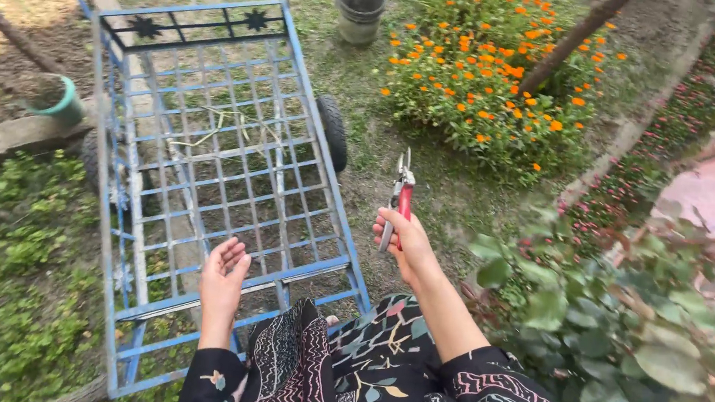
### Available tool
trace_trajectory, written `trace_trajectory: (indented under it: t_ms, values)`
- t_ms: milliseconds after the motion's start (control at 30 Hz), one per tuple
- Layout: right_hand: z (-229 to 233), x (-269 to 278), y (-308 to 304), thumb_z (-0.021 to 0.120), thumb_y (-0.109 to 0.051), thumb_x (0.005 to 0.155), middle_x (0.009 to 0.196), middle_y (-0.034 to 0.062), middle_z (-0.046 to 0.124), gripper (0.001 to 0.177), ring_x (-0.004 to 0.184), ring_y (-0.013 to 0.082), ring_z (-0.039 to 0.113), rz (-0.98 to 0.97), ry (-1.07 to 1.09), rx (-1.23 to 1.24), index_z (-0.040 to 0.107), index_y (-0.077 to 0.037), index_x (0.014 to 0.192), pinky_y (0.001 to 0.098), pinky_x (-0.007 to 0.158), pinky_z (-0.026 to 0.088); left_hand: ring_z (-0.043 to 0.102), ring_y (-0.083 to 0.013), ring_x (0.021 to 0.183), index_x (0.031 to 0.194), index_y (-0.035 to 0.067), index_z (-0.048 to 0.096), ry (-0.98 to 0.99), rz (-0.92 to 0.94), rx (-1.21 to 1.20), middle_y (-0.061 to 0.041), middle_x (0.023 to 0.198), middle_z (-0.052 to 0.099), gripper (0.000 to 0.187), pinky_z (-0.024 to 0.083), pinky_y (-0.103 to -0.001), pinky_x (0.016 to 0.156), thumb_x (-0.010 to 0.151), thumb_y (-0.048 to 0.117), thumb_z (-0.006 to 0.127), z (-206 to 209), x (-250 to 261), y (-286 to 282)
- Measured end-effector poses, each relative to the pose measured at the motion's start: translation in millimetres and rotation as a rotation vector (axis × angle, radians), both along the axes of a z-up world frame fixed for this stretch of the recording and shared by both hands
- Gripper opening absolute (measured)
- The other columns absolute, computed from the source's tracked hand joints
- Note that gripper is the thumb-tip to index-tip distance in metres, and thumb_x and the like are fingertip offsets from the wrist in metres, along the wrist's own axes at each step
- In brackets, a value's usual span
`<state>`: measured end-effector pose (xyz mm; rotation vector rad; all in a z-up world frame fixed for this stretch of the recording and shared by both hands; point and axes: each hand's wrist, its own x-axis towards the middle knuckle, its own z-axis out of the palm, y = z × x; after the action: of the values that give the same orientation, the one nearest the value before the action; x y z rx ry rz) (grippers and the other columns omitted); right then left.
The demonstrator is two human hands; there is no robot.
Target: Pruning various plants and trees in a garden using handheld shears.
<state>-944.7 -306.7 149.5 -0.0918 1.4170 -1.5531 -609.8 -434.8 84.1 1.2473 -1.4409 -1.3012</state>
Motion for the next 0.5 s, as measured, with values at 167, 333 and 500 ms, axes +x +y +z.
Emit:
trace_trajectory:
  t_ms: [167, 333, 500]
  values:
    - [57, 6, -35, 0.067, -0.022, 0.091, 0.095, 0.0096, 0.064, 0.035, 0.081, 0.0137, 0.064, 0.103, 0.029, -0.127, 0.056, 0.001, 0.116, 0.0253, 0.068, 0.053, 0.063, -0.0217, 0.113, 0.137, -0.001, 0.053, 0.025, 0.150, 0.102, -0.016, 0.125, 0.065, 0.051, 0.050, -0.032, 0.101, 0.088, 0.000, 0.065, 35, 38, 19]
    - [47, -26, -93, 0.066, -0.026, 0.092, 0.093, 0.0098, 0.067, 0.032, 0.079, 0.0164, 0.064, 0.184, -0.044, -0.131, 0.062, 0.000, 0.110, 0.0296, 0.073, 0.054, 0.063, -0.0238, 0.118, 0.144, 0.004, 0.049, -0.089, 0.292, 0.172, -0.015, 0.131, 0.065, 0.059, 0.051, -0.037, 0.104, 0.086, 0.004, 0.064, 111, 36, 51]
    - [13, -84, -176, 0.066, -0.030, 0.093, 0.082, 0.0074, 0.069, 0.031, 0.052, 0.0055, 0.049, 0.283, -0.061, -0.255, 0.067, -0.001, 0.103, 0.0210, 0.056, 0.050, 0.063, -0.0275, 0.119, 0.145, 0.002, 0.047, -0.025, 0.494, 0.114, -0.017, 0.132, 0.065, 0.064, 0.049, -0.041, 0.106, 0.084, 0.009, 0.066, 2, 75, 37]
